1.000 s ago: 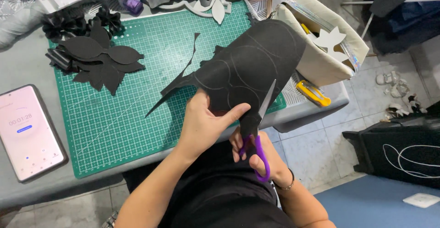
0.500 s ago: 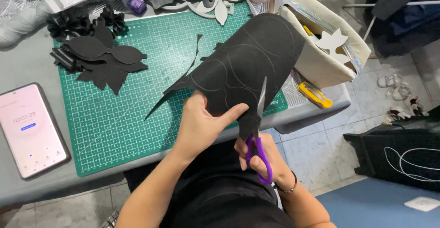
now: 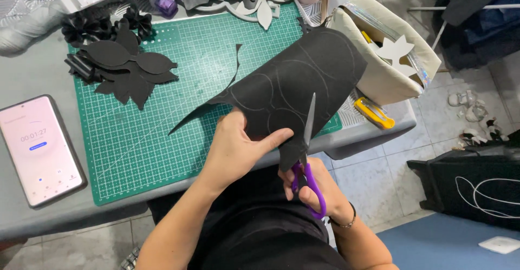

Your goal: Cutting a bat-shaped pattern from a black leather sheet using scissors on a cutting mat

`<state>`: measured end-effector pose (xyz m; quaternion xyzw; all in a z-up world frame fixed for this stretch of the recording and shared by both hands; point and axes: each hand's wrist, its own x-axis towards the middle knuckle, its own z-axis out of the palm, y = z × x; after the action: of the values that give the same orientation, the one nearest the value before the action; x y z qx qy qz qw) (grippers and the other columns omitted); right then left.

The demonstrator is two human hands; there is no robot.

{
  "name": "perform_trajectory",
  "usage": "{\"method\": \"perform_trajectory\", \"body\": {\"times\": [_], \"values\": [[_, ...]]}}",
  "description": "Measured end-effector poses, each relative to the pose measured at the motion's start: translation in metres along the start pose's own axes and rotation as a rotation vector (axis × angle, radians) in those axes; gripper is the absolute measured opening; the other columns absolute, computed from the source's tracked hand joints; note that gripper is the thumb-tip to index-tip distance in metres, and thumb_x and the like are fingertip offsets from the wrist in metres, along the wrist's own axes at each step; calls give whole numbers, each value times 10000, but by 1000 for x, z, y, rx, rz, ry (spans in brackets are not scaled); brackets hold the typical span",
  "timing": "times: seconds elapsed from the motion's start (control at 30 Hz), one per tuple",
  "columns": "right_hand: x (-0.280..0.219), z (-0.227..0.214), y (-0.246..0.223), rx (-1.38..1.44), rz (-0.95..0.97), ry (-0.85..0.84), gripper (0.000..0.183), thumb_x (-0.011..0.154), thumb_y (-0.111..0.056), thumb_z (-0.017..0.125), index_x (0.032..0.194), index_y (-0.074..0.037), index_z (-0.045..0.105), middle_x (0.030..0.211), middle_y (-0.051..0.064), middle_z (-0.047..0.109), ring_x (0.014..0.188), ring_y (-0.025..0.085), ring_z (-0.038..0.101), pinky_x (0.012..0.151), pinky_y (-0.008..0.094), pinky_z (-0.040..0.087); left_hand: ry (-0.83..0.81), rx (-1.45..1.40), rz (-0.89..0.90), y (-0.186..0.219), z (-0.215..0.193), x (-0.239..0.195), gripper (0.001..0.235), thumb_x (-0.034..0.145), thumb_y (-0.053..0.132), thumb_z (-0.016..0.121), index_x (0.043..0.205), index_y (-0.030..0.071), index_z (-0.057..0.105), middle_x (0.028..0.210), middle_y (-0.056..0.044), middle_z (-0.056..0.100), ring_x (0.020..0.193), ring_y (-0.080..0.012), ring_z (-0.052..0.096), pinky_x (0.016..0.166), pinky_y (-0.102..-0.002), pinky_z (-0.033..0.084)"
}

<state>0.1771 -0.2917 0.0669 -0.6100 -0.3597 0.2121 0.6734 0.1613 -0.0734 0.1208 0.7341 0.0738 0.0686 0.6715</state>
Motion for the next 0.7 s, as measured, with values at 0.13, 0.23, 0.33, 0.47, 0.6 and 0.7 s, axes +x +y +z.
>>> {"method": "perform_trajectory", "body": {"times": [0.13, 0.23, 0.33, 0.47, 0.6, 0.7], "values": [[-6, -5, 3, -48, -3, -24, 599, 914, -683, 620, 808, -96, 562, 576, -9, 622, 489, 94, 629, 524, 231, 497, -10, 11, -8, -8, -5, 0, 443, 744, 243, 895, 1005, -54, 694, 900, -215, 785, 872, -241, 759, 699, -404, 589], [-9, -7, 2, -103, -4, -40, 582, 927, -678, 611, 814, -110, 558, 545, -21, 631, 484, 82, 575, 540, 230, 489, -21, 22, -12, -11, -7, 1, 458, 741, 252, 897, 1015, -52, 693, 915, -213, 785, 883, -247, 760, 705, -410, 589], [-9, -7, -1, -80, 46, -35, 565, 909, -665, 647, 808, -113, 580, 546, -26, 632, 450, 74, 611, 498, 214, 483, -39, 36, -30, -6, -8, 1, 483, 728, 276, 910, 1026, -39, 697, 918, -191, 791, 887, -243, 767, 710, -400, 592], [2, -8, -10, -108, 58, -95, 644, 877, -765, 598, 829, -123, 572, 581, -3, 676, 469, 92, 581, 492, 232, 479, -92, 42, -38, 14, -8, -2, 474, 738, 269, 889, 1037, -52, 709, 928, -199, 797, 895, -274, 779, 699, -405, 597], [3, -10, -12, -126, 95, -128, 676, 851, -807, 592, 846, -132, 561, 622, 14, 695, 493, 105, 584, 491, 255, 484, -120, 42, -25, 12, -11, -2, 505, 741, 254, 884, 1081, -67, 696, 950, -213, 795, 908, -300, 777, 700, -419, 601], [3, -9, -17, -83, 81, -131, 624, 887, -749, 609, 857, -127, 571, 591, -10, 668, 475, 70, 567, 484, 217, 467, -143, 62, -21, 20, -14, -3, 486, 754, 281, 872, 1082, -39, 708, 941, -175, 807, 892, -265, 779, 688, -394, 609]]}}
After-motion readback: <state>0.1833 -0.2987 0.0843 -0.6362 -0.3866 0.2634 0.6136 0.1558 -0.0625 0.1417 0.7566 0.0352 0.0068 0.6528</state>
